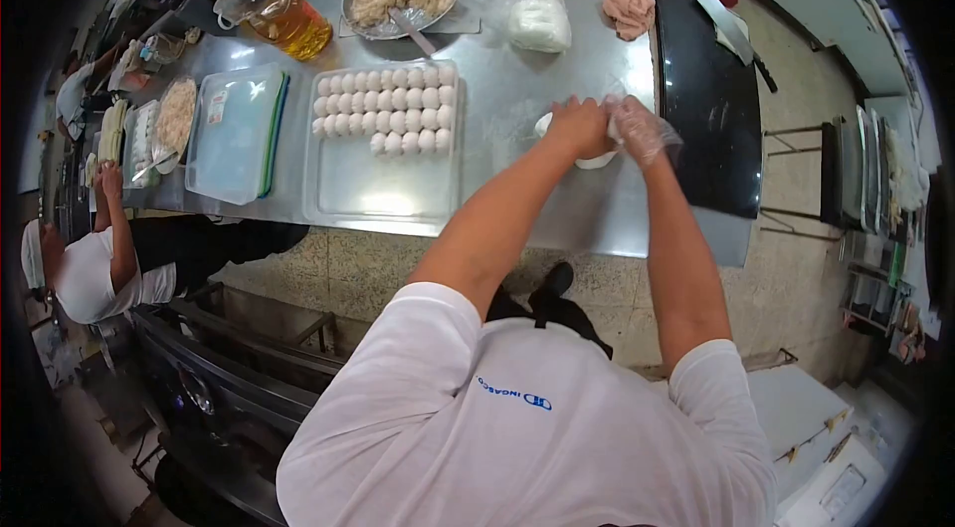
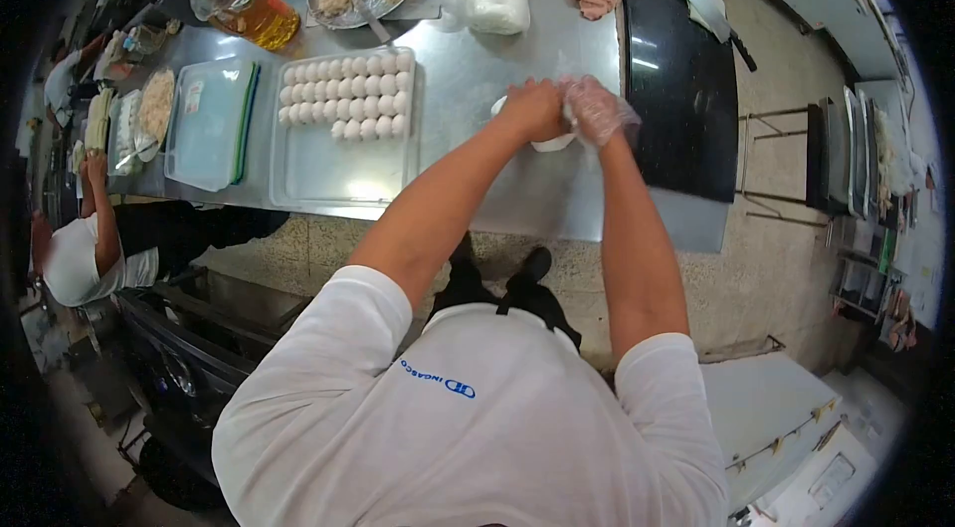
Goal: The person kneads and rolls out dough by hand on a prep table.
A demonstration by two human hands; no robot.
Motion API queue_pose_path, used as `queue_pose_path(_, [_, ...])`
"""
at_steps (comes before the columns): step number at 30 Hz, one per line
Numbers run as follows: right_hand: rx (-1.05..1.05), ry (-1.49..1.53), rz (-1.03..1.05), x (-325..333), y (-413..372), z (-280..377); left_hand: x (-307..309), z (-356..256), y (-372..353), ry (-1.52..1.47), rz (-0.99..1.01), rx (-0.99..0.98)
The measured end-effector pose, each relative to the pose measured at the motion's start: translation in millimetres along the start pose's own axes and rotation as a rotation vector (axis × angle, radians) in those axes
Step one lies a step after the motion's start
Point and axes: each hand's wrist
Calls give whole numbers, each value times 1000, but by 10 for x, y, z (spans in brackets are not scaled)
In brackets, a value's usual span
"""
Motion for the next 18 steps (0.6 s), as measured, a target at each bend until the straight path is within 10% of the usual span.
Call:
queue_pose_path(4, [-455, 1038, 384, 404, -353, 309, 191, -96, -499, -115, 15, -230])
queue_pose_path(7, [-653, 913, 340, 485, -556, 759, -89, -191, -925, -622, -140, -204])
queue_pose_path(10, [-429, -25, 24, -303, -969, 934, -862, 193, -1182, -603, -376, -336])
queue_pose_path(13, [-267, -131, 1, -463, -1396, 1233, -767, 296, -1646, -884, -571, -186])
queue_pose_path(18, [-55, -276, -171, -1116, -1364, 889, -498, -158, -1411, -273, -656, -331])
Point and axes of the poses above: each hand's wrist, its own y-axis towards the middle knuckle, its own x-axis out of the back of the hand, z = x × y, and after that the axes turned 14 degrees about -x, right-handed
